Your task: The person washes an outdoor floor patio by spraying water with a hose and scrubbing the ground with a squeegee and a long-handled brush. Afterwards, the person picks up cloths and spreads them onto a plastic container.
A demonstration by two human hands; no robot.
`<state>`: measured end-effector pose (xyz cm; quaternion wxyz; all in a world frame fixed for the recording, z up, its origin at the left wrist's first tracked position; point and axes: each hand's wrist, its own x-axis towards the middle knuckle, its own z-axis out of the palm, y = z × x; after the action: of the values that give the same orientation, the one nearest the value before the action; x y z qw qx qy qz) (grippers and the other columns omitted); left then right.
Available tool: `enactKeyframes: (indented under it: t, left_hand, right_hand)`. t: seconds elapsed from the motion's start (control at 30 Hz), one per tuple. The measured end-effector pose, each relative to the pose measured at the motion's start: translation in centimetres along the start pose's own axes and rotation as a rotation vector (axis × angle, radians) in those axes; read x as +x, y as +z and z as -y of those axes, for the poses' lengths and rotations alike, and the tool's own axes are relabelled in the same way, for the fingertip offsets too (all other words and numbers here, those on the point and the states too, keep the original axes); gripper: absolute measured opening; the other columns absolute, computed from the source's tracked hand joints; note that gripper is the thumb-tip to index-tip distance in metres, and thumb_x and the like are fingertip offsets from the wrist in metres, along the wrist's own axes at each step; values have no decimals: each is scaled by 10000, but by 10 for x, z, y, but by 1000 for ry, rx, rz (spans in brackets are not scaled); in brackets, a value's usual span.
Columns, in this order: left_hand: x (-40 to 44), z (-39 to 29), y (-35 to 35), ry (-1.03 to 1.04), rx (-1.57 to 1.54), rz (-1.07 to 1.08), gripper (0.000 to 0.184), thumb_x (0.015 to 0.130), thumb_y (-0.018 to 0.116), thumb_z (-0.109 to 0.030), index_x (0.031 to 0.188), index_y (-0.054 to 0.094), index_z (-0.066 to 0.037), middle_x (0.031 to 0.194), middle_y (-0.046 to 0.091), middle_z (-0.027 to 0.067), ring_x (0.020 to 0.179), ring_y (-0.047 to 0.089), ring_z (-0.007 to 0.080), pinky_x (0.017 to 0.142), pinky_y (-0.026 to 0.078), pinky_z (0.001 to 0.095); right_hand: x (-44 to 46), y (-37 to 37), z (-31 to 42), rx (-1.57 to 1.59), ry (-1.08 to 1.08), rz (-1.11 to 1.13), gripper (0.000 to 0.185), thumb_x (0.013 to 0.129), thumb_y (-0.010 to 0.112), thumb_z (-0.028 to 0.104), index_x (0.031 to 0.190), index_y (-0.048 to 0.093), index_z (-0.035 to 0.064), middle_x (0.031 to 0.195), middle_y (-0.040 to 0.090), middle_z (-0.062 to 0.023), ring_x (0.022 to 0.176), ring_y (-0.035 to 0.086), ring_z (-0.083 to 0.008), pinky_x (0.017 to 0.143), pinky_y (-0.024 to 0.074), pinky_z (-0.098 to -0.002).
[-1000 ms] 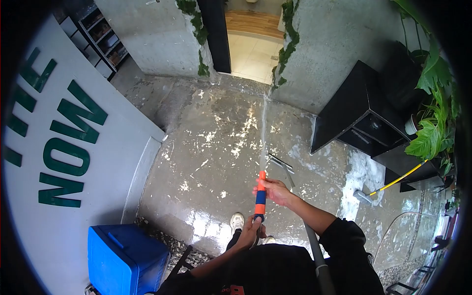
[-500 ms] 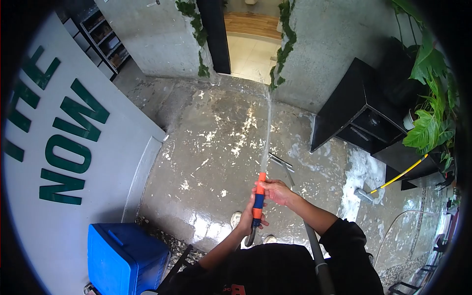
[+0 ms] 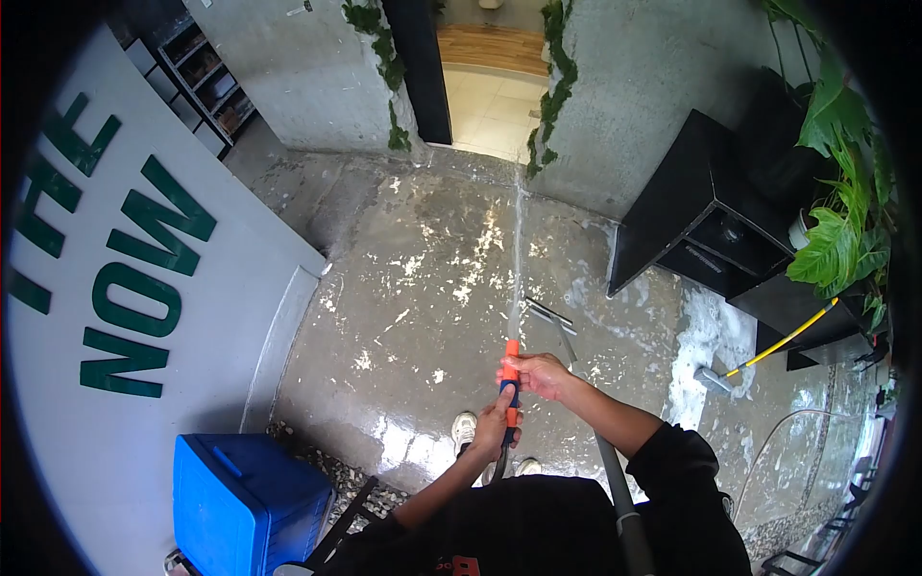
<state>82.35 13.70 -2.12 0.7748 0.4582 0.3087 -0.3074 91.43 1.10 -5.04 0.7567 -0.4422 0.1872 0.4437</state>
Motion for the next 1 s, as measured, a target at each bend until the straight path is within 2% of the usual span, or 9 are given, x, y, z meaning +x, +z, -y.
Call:
enactKeyframes:
  t: [0.2, 0.5, 0.6, 0.67, 0.73, 0.83, 0.93, 0.97, 1.0]
  left_hand:
    - [3, 3, 3, 11, 10, -75, 472, 775, 520, -506, 833, 473, -40, 581, 472, 26, 369, 436, 122, 312, 319, 252]
    - [-13, 23, -16, 8, -86, 27, 493, 815, 430, -521, 920, 455, -41, 627, 489, 51, 412, 476, 134, 352, 361, 247]
    - [-1, 52, -48, 132, 197, -33, 474, 823, 439, -499, 1005, 428, -61, 643, 485, 34, 425, 445, 94, 380, 348, 213]
    - [-20, 34, -43, 165, 184, -109, 453, 825, 451, -482, 1007, 430, -67, 640, 480, 27, 420, 425, 85, 377, 336, 209]
    - [-25, 24, -52, 236, 110, -246, 389, 835, 473, -422, 1014, 426, -80, 650, 478, 28, 391, 386, 71, 342, 316, 193]
    - [-25, 12, -79, 276, 160, -273, 449, 835, 477, -414, 1124, 432, -73, 668, 502, 40, 383, 388, 71, 328, 310, 200]
    - [-31, 3, -89, 343, 254, -380, 439, 836, 483, -405, 1092, 485, -48, 680, 538, 50, 368, 381, 70, 324, 309, 210]
    - [-33, 1, -93, 333, 240, -396, 441, 839, 481, -402, 1103, 486, -48, 668, 538, 45, 368, 383, 69, 326, 308, 212]
    - [-36, -2, -94, 315, 186, -431, 420, 842, 481, -388, 1079, 492, -42, 669, 540, 53, 357, 378, 74, 315, 301, 220]
  right_hand:
    - [0, -2, 0, -31, 7, -21, 369, 815, 556, 198, 1090, 462, -30, 1004, 559, -177, 921, 572, -265, 816, 456, -375]
    - [-4, -4, 0, -11, -34, 6, 352, 813, 560, 197, 1072, 474, -24, 1002, 562, -173, 912, 576, -269, 808, 459, -370]
    - [-1, -13, -3, -20, 1, 30, 372, 813, 560, 196, 1102, 450, -10, 1023, 555, -162, 905, 579, -263, 808, 459, -374]
    - [-11, -11, 11, -277, 54, 0, 439, 810, 564, 173, 1180, 390, 13, 1076, 528, -163, 982, 543, -245, 844, 430, -370]
    - [-54, -2, 33, -687, -361, 39, 498, 830, 534, 225, 1241, 327, 33, 1117, 500, -173, 1071, 481, -247, 883, 388, -347]
    - [-156, 7, 61, -532, -640, 765, 617, 777, 558, 300, 1247, 322, -22, 1216, 416, -188, 1147, 390, -242, 948, 291, -393]
    - [-230, -9, 37, -613, -849, 1526, 587, 766, 606, 293, 1220, 374, 3, 1224, 392, -229, 1074, 426, -412, 949, 224, -521]
    - [-263, 3, 27, -632, -906, 1399, 502, 726, 646, 192, 1163, 453, 38, 1162, 458, -186, 1034, 477, -325, 927, 261, -467]
    - [-283, 2, 19, -769, -884, 1274, 330, 745, 636, 207, 1004, 553, 20, 1065, 525, -188, 968, 525, -340, 904, 251, -570]
